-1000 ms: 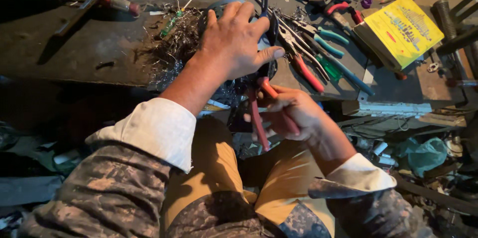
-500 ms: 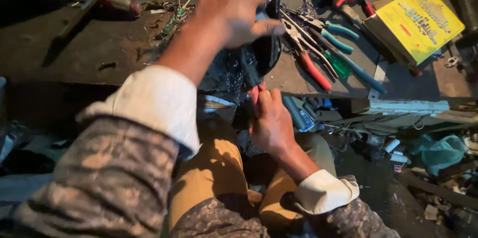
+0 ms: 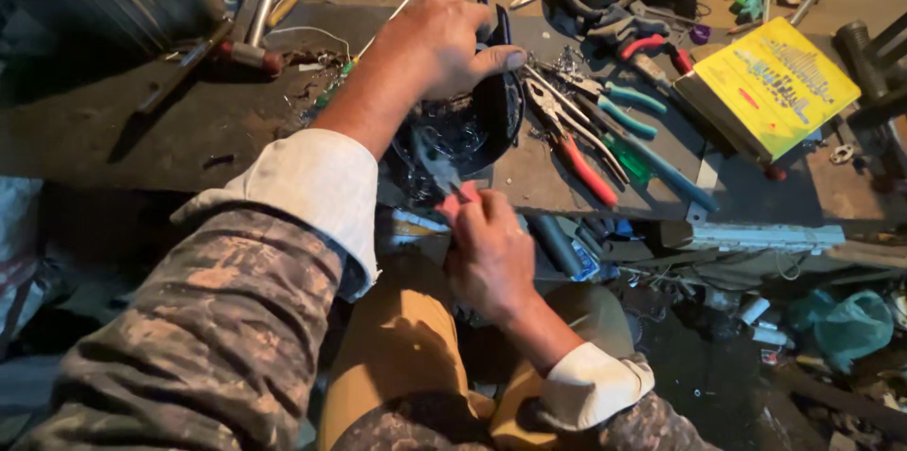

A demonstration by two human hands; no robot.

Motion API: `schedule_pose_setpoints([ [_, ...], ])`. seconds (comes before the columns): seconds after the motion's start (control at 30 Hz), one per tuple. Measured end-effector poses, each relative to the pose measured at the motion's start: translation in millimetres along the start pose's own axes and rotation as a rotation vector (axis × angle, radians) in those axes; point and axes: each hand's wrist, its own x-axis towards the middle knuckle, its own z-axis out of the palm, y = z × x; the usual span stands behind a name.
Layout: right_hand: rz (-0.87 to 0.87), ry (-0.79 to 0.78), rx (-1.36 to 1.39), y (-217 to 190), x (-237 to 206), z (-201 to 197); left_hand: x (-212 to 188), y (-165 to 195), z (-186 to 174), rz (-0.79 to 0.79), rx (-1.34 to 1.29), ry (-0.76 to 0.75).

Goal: The person sits on the floor at a cluttered workbench and uses red-handled pliers to pull and cut tangled wire out of a blue perforated metal cage, working around the cage opening and turning it as they extract the wire.

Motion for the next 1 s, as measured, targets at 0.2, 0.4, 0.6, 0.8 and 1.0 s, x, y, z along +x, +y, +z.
schedule_pose_setpoints([
  [0.2,0.085,-0.151,-0.067,-15,2,-10,-10,8,3,-0.084,-0.008,-0.076],
  [0.4,0.114,-0.207,0.146,-14,-15,-28,-15,10,1,-0.051,-0.015,-0.074],
  [0.6,0.218,-0.605,0.126,24,-37,-77,-19,11,8,-0.061,0.011,-0.067],
  [0.8,0.85,-0.681,1.691,49,-34,-113,-26,18,8,-0.062,0.02,-0.024],
  [1.0,0.831,-0.796,2.0,55,6,-85,-40,27,13,-0.033,0.072,-0.024],
])
